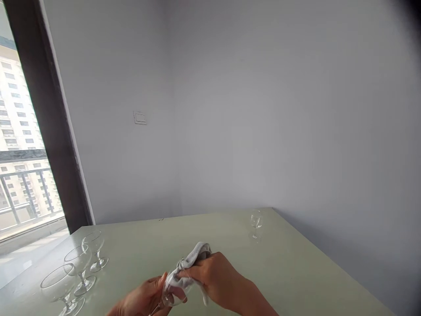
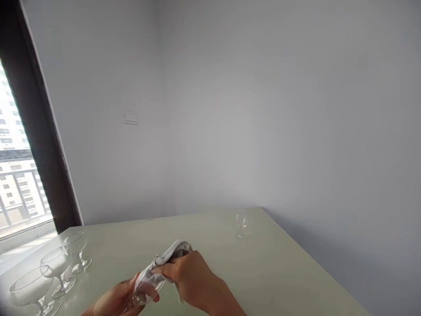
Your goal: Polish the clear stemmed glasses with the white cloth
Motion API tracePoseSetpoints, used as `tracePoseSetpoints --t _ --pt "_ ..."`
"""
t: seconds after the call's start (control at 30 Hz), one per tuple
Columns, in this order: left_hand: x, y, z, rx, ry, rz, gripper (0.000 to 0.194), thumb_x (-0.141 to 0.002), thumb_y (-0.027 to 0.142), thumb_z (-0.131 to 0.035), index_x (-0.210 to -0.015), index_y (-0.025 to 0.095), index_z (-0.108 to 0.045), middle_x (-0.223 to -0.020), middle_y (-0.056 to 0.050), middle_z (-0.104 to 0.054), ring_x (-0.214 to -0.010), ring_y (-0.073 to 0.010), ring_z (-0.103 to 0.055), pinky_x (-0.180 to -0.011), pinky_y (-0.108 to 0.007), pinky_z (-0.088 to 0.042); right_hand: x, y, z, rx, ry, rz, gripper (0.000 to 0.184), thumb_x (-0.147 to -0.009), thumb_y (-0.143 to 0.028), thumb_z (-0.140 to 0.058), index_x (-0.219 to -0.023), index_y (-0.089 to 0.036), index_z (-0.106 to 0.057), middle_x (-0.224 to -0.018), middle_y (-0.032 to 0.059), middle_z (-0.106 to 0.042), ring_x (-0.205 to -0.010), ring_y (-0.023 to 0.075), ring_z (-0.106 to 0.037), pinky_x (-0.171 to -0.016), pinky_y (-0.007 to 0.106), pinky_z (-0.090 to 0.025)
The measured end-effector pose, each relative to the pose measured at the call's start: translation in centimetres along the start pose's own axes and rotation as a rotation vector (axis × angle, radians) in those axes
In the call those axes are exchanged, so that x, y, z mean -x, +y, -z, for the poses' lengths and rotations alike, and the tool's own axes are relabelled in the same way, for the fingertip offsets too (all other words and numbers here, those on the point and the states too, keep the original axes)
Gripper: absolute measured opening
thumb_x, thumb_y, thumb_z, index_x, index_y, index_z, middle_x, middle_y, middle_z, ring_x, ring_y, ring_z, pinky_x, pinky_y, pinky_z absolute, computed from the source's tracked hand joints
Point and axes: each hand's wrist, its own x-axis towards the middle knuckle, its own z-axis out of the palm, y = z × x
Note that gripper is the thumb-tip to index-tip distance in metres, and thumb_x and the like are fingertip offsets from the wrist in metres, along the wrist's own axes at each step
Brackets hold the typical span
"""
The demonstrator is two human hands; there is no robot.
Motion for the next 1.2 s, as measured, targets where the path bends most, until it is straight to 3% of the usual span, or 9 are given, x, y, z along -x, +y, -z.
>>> tracePoseSetpoints --t 0.13,0.23,0.33,0.57,0.67,0.73,0.9,1.07,1.2 --pt "-1.8 -1.3 -0.6 0.224 0.029 -0.147 0.058 -0.073 0.063 -0.055 -0.104 0.014 -0.062 -0.041 0.007 -0.047 -0.025 -0.0017 -0.028 -0.029 -0.016 -0.019 0.0 2.0 0.3 0.105 0.122 -0.066 0.051 -0.078 -0.006 -0.046 -0.12 -0.031 -0.057 -0.114 0.0006 -0.066 -0.096 0.0177 -0.063 -0.078 0.027 -0.048" --pt "-3.4 -1.6 -1.6 0.332 0.173 -0.304 0.046 -0.075 0.059 -0.057 -0.096 0.018 -0.063 -0.046 0.008 -0.049 -0.027 -0.0001 -0.027 -0.032 -0.016 -0.02 0.2 3.6 0.1 0.205 0.39 -0.176 0.051 -0.077 -0.002 -0.039 -0.12 -0.024 -0.058 -0.122 0.0046 -0.061 -0.109 0.0195 -0.058 -0.087 0.033 -0.048" --pt "-5.0 -1.8 -2.0 0.379 0.324 -0.378 0.044 -0.072 0.059 -0.06 -0.088 0.018 -0.061 -0.049 0.009 -0.048 -0.03 0.0 -0.029 -0.035 -0.016 -0.022 0.5 4.0 -0.3 0.295 0.562 -0.11 0.053 -0.079 -0.004 -0.039 -0.129 -0.019 -0.048 -0.125 0.0094 -0.058 -0.115 0.0206 -0.053 -0.09 0.034 -0.046" --pt "-6.9 -3.8 -1.3 -0.171 0.626 -0.387 0.045 -0.07 0.06 -0.058 -0.057 0.018 -0.048 -0.042 0.006 -0.045 -0.037 -0.007 -0.042 -0.042 -0.02 -0.029 -0.3 1.1 -2.0 0.296 0.092 0.102 0.031 -0.085 -0.033 -0.053 -0.113 -0.025 -0.061 -0.099 0.0049 -0.071 -0.109 0.0285 -0.053 -0.107 0.053 -0.012" --pt "-6.9 -5.0 -1.2 -0.348 0.634 -0.364 0.045 -0.07 0.061 -0.058 -0.059 0.017 -0.05 -0.043 0.005 -0.047 -0.035 -0.0057 -0.036 -0.041 -0.021 -0.023 -0.6 1.4 -2.8 0.219 0.097 0.014 0.022 -0.086 -0.03 -0.048 -0.092 -0.024 -0.068 -0.081 0.0034 -0.071 -0.089 0.0239 -0.058 -0.098 0.045 -0.029" --pt "-6.8 -5.7 -1.3 -0.54 0.608 -0.336 0.046 -0.073 0.063 -0.053 -0.065 0.018 -0.053 -0.046 0.005 -0.049 -0.036 -0.0052 -0.034 -0.04 -0.021 -0.02 -0.3 2.4 -2.9 0.059 0.11 -0.158 0.028 -0.086 -0.03 -0.046 -0.068 -0.022 -0.066 -0.061 0.0003 -0.062 -0.064 0.0177 -0.052 -0.073 0.034 -0.039" --pt "-7.0 -6.5 -1.6 -0.533 0.409 -0.37 0.051 -0.073 0.067 -0.049 -0.084 0.018 -0.054 -0.05 0.006 -0.046 -0.042 -0.0059 -0.033 -0.041 -0.02 -0.022 0.7 5.8 -2.5 -0.901 0.117 -0.624 0.05 -0.075 -0.05 -0.059 -0.043 -0.019 -0.038 -0.046 -0.0075 -0.026 -0.045 0.007 -0.02 -0.047 0.024 -0.019" --pt "-7.3 -5.8 -1.8 -0.264 0.548 -0.552 0.045 -0.076 0.063 -0.05 -0.091 0.021 -0.046 -0.052 0.005 -0.054 -0.036 -0.0047 -0.036 -0.041 -0.02 -0.022 -0.5 6.0 -4.2 -1.206 0.378 -0.765 0.05 -0.071 -0.067 -0.053 -0.058 -0.019 -0.046 -0.053 -0.0048 -0.04 -0.049 0.0094 -0.037 -0.047 0.023 -0.03" --pt "-7.2 -5.3 -2.4 -0.056 0.763 -0.615 0.063 -0.074 0.06 -0.056 -0.123 0.024 -0.037 -0.052 0.007 -0.054 -0.041 -0.0083 -0.042 -0.045 -0.021 -0.029 -1.3 3.8 -7.2 -1.433 0.689 -0.736 0.046 -0.072 -0.063 -0.056 -0.078 -0.018 -0.059 -0.067 0.0016 -0.056 -0.059 0.0148 -0.05 -0.05 0.026 -0.039"
